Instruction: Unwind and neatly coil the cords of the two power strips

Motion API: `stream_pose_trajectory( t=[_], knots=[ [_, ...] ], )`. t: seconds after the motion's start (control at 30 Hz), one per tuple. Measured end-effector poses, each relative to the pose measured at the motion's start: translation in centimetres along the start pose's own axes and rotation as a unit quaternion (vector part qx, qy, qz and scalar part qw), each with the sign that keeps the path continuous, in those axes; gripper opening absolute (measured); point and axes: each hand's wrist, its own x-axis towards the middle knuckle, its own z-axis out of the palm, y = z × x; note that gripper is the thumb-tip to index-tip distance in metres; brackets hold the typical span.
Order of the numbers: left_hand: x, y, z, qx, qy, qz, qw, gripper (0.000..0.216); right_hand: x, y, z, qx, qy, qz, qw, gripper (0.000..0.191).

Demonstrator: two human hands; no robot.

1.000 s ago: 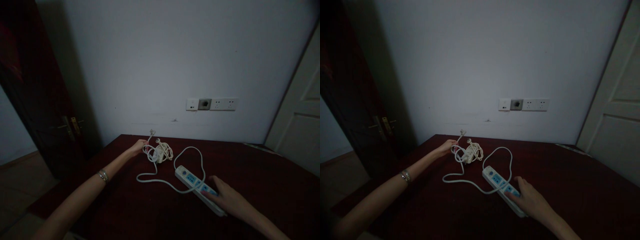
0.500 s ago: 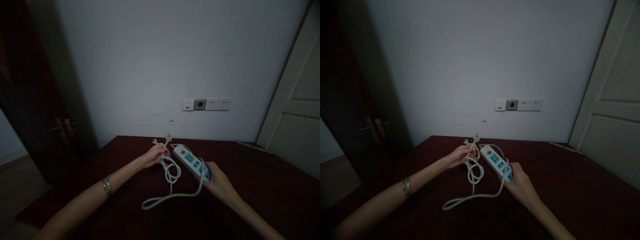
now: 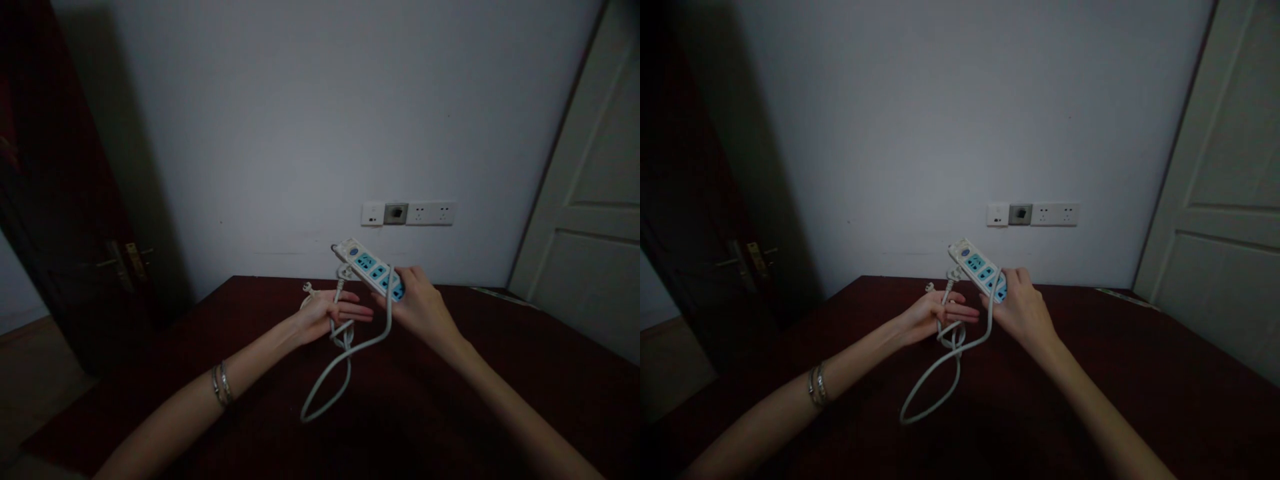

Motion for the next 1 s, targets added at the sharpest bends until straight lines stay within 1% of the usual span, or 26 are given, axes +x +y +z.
stream_pose_trajectory(
  t=[0.07,0.1,0.2,0.27,0.37,0.53,0.63,0.7,0.77,0.87,0.93,1.0],
  knots=[
    [-0.3,-0.2,1.0,0.000,-0.011,0.005,1.000,0.049,0.5,-0.6,-0.1,-0.010,0.001,0.008,1.000,0.043],
    [-0.5,-0.3,1.5,-0.006,-0.009,0.016,1.000,0.047,0.6,-0.8,-0.1,-0.014,0.003,0.011,1.000,0.043],
    [-1.2,-0.6,2.9,-0.032,0.004,0.074,0.997,0.026,1.0,-1.1,0.1,-0.021,0.015,0.006,1.000,0.043],
    [-1.7,-0.7,3.6,-0.035,-0.006,0.097,0.995,0.017,1.0,-1.0,0.3,-0.026,0.016,0.000,1.000,0.043],
    [-2.4,-0.5,4.4,-0.024,-0.025,0.087,0.996,0.016,0.9,-0.9,0.4,-0.039,0.003,-0.013,0.999,0.042],
    [-2.9,-0.5,5.5,0.016,0.015,0.048,0.999,0.017,0.8,-1.4,0.4,-0.047,-0.018,-0.015,0.999,0.039],
    [-3.0,-0.7,6.2,0.017,0.005,0.051,0.999,0.019,0.9,-2.0,0.4,-0.046,-0.021,-0.013,0.999,0.037],
    [-3.2,-0.6,6.6,0.008,-0.007,0.063,0.998,0.021,1.1,-1.9,0.5,-0.035,-0.010,-0.009,0.999,0.036],
    [-3.6,-0.4,6.7,0.010,0.004,0.082,0.997,0.022,1.4,-1.3,0.8,-0.009,0.012,-0.002,1.000,0.039],
    [-4.4,0.4,6.4,0.037,0.045,0.096,0.994,0.023,2.0,0.8,1.2,0.054,0.036,0.023,0.998,0.050],
    [-5.1,0.9,5.8,0.062,0.057,0.076,0.994,0.023,2.5,2.7,1.4,0.088,0.035,0.065,0.993,0.058],
    [-5.9,1.3,5.0,0.091,0.051,0.036,0.994,0.022,3.0,5.0,1.4,0.102,0.036,0.122,0.987,0.065]
  ],
)
